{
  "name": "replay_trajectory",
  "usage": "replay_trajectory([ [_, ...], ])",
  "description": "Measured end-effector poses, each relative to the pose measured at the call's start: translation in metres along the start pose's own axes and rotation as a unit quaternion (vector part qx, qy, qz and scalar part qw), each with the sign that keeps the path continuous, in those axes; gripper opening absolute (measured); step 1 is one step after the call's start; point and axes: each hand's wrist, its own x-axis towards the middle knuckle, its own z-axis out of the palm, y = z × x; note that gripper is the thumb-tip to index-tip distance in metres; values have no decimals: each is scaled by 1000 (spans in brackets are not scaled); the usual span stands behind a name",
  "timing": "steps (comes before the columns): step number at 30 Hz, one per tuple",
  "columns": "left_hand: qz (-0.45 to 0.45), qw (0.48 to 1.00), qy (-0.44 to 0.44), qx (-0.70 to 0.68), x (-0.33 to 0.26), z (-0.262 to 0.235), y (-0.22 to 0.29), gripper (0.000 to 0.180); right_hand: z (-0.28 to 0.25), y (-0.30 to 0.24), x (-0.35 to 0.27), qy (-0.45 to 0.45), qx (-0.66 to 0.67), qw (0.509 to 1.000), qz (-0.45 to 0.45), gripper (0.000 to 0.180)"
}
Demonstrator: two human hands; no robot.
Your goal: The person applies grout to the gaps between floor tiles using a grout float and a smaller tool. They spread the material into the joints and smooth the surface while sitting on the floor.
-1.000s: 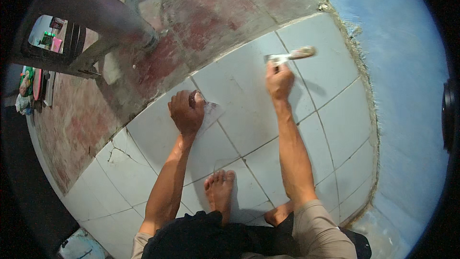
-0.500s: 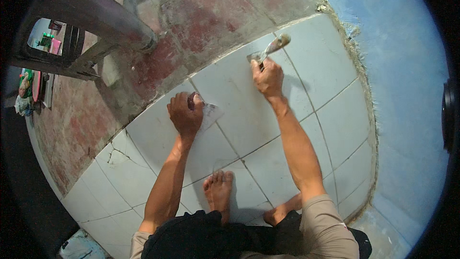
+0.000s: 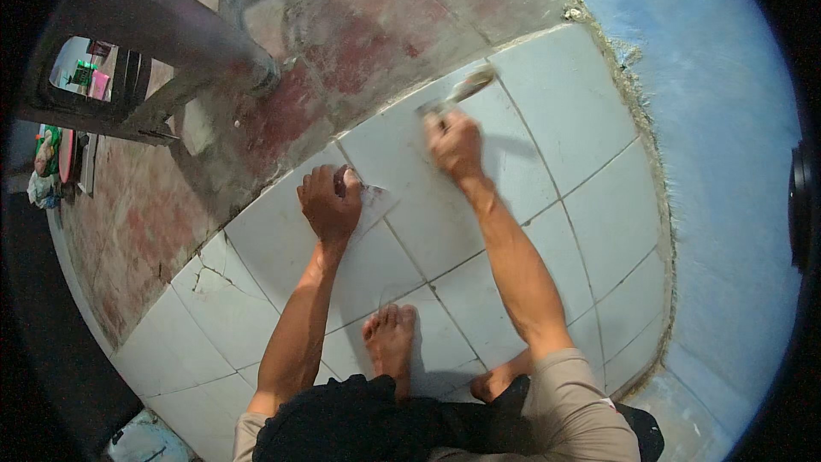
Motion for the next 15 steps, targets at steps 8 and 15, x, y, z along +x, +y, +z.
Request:
replay_trajectory([
  [8, -3, 1000, 4, -12, 3, 1, 3, 18, -26, 46, 46, 189, -12, 978, 85, 31],
  [15, -4, 1000, -3, -16, -1, -2, 0, 19, -15, 23, 54, 105, 3, 990, 99, 29],
])
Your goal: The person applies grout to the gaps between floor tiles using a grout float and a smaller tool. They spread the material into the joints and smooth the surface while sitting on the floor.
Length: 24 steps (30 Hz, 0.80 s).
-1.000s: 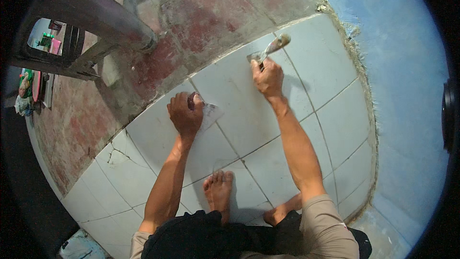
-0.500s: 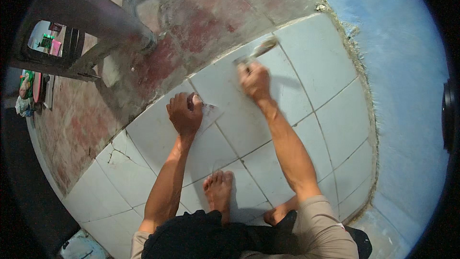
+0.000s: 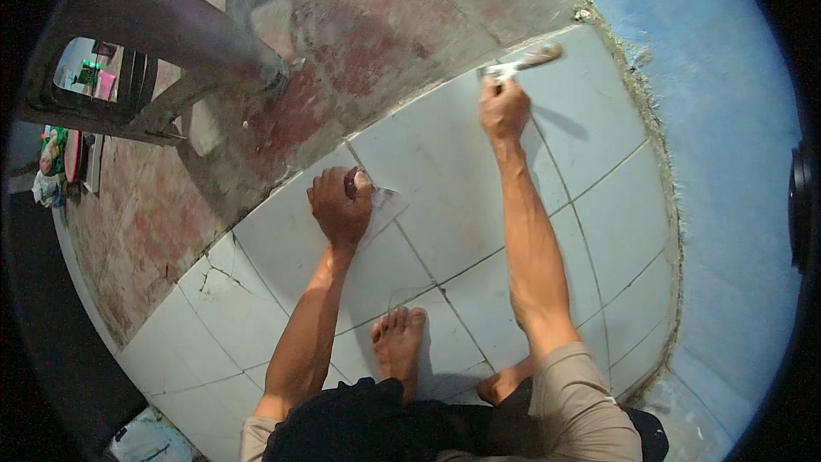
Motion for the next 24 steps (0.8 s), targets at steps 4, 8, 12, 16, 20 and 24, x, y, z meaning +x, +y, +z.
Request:
replay_trajectory([
  [4, 1, 1000, 3, 9, 2, 1, 1, 19, 6, -3, -6, -77, -78, 986, -127, 26],
  [8, -11, 1000, -1, -12, 1, -1, 4, 19, -8, -2, 13, 21, 6, 1000, 15, 29],
  [12, 3, 1000, 15, -6, 2, 4, 5, 18, 19, -9, -26, -94, -47, 983, -152, 29],
  [16, -8, 1000, 2, 6, 0, 1, 2, 17, 10, -19, -20, -14, 59, 998, 15, 31],
  [20, 3, 1000, 11, 15, 2, 1, -2, 17, 32, -37, -53, -56, -32, 970, -233, 30],
  [24, 3, 1000, 14, 10, 1, 0, 1, 18, 18, -38, -34, -62, 70, 996, 14, 30],
])
